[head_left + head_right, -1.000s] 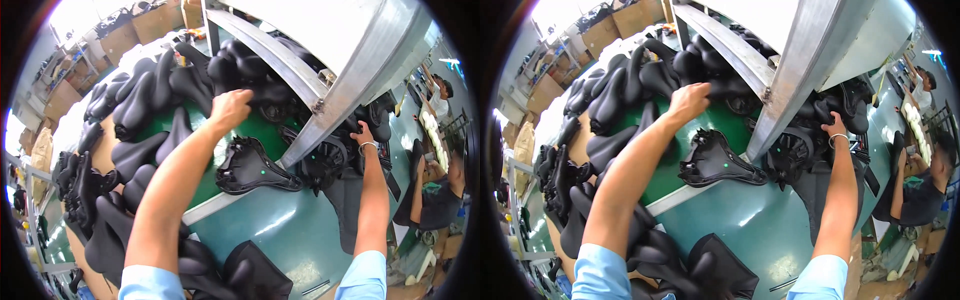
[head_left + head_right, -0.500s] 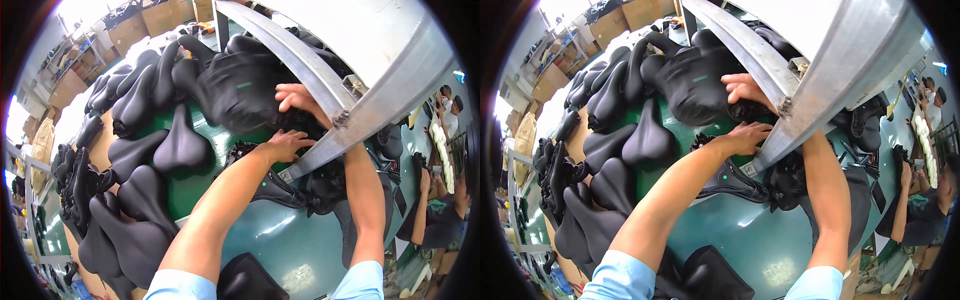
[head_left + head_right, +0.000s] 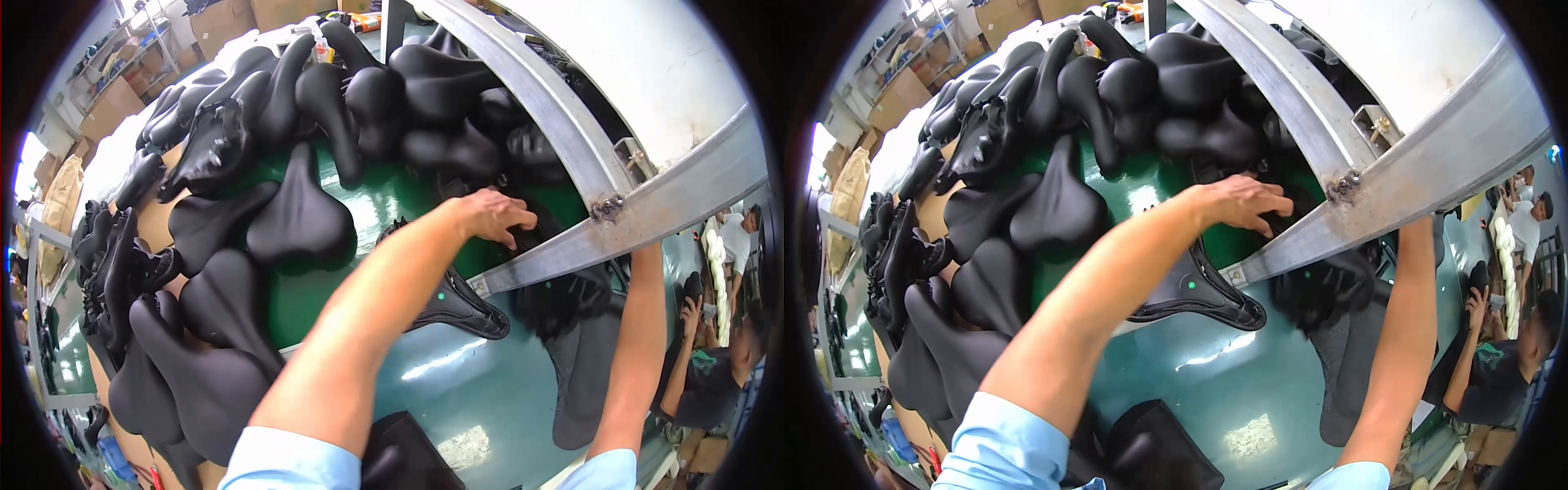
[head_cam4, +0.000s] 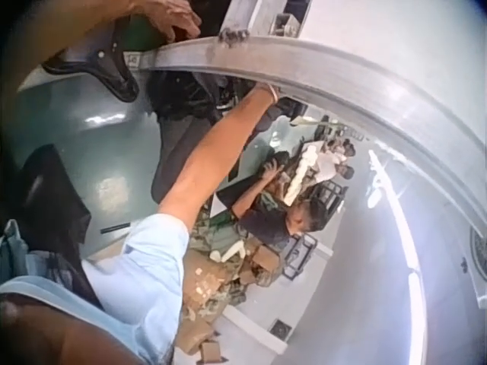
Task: Trim excess material from bicycle seats using a utility knife and sort the finished products onto a conveyor belt.
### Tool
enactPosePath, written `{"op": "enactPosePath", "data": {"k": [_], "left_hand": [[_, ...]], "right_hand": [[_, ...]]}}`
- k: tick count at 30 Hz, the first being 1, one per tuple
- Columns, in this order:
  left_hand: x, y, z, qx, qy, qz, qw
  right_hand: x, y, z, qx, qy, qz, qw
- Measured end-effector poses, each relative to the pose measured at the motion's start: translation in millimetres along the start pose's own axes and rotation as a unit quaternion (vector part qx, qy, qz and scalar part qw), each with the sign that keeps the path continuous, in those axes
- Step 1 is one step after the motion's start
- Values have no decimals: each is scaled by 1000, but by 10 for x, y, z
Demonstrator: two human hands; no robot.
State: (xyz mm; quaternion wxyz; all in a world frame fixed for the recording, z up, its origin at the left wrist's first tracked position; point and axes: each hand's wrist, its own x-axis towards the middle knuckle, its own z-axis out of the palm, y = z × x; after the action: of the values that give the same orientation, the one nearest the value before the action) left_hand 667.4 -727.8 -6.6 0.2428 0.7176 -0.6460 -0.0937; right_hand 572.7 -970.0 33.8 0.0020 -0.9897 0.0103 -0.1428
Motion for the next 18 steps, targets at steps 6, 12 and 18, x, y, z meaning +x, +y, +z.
{"op": "enactPosePath", "data": {"k": [6,12,18], "left_hand": [[-540,54,-721,82,117,-47,989],[-1678,57,-1283,23,83,-227,970],[-1265,488,-422,63,112,-136,982]], "right_hand": [[-74,227,-241,247,42,118,961],[-49,457,-447,465,83,227,852],[-865,-87,384,768,7,268,582]]}}
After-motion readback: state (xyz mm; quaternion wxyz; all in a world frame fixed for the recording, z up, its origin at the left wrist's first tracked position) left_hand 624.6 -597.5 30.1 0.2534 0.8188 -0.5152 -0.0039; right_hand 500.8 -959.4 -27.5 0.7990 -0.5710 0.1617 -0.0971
